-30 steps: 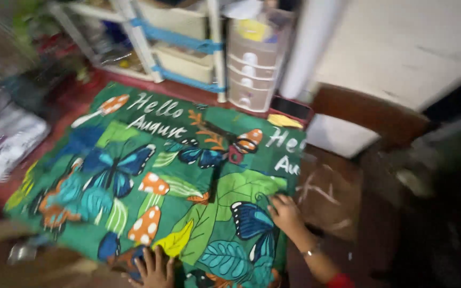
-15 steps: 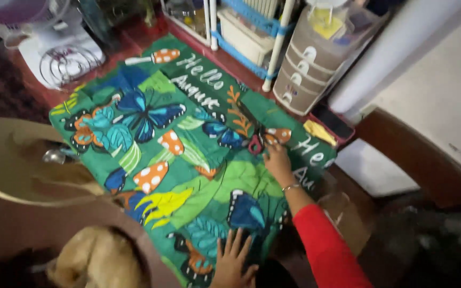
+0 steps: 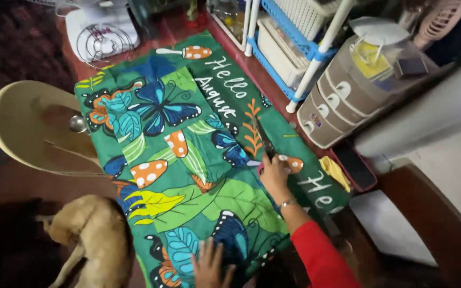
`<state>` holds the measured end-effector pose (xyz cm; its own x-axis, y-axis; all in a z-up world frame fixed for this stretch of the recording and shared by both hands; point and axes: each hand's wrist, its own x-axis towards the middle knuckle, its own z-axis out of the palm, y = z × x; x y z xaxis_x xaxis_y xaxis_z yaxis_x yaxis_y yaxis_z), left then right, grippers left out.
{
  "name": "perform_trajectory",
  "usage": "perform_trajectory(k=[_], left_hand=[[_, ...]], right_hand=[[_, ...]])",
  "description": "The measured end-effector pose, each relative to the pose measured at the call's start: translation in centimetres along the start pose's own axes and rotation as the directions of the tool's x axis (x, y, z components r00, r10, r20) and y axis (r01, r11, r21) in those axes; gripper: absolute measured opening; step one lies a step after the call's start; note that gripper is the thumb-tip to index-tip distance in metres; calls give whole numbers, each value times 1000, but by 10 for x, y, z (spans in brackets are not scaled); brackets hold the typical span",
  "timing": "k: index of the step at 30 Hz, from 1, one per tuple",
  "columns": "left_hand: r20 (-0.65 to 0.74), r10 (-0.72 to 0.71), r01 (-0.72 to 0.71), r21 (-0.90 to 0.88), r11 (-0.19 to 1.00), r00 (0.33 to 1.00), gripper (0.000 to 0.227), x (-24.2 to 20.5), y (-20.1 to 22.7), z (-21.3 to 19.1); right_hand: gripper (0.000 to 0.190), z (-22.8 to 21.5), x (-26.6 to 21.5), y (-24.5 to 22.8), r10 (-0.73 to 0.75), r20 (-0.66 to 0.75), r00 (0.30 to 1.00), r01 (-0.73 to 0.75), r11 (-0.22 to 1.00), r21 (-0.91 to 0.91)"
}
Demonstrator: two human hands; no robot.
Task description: Smoothing out patterned fabric strips on a table, securing them with pins, and performing a brief sewing operation.
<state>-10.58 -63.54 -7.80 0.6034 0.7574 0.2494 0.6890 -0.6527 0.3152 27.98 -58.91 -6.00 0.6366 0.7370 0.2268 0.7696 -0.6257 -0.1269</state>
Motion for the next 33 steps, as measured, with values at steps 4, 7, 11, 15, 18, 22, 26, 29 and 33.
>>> perform_trajectory(k=[4, 7, 11, 15, 18, 22, 26, 29, 33], left_hand=[[-238, -75, 69, -34, 997, 968, 69, 43, 24, 4], [-397, -355, 478, 272, 835, 846, 92, 69, -28, -18], [-305, -661, 685, -38, 728, 686, 58, 56, -92, -41], [-154, -889, 871, -185, 454, 431, 43, 33, -135, -30], [-133, -869, 859, -139, 493, 477, 41, 25, -155, -34], [-291, -722, 735, -81, 673, 628, 29, 39, -185, -58], [-429, -689, 772, 33, 634, 584, 23, 38, -217, -84], [-386, -798, 859, -29, 511, 462, 32, 31, -218, -96], [-377, -606, 713, 366, 598, 701, 61, 33, -158, -68]], right_hand=[[73, 11, 5, 12, 29, 185, 982, -40, 998, 58], [67, 14, 13, 34, -28, 187, 982, -1, 989, 151], [59, 13, -4, 66, -12, 54, 998, 3, 987, 161], [62, 44, -13, 104, -51, -171, 984, 90, 968, 232], [57, 50, -7, 133, -41, -210, 977, 103, 949, 296], [54, 29, 6, 151, -17, -229, 973, 89, 948, 307], [57, 31, 20, 171, -12, -83, 996, 34, 962, 272], [56, 9, 25, 165, -18, 40, 999, 9, 977, 213], [54, -24, 32, 150, -22, 166, 986, -7, 986, 169]])
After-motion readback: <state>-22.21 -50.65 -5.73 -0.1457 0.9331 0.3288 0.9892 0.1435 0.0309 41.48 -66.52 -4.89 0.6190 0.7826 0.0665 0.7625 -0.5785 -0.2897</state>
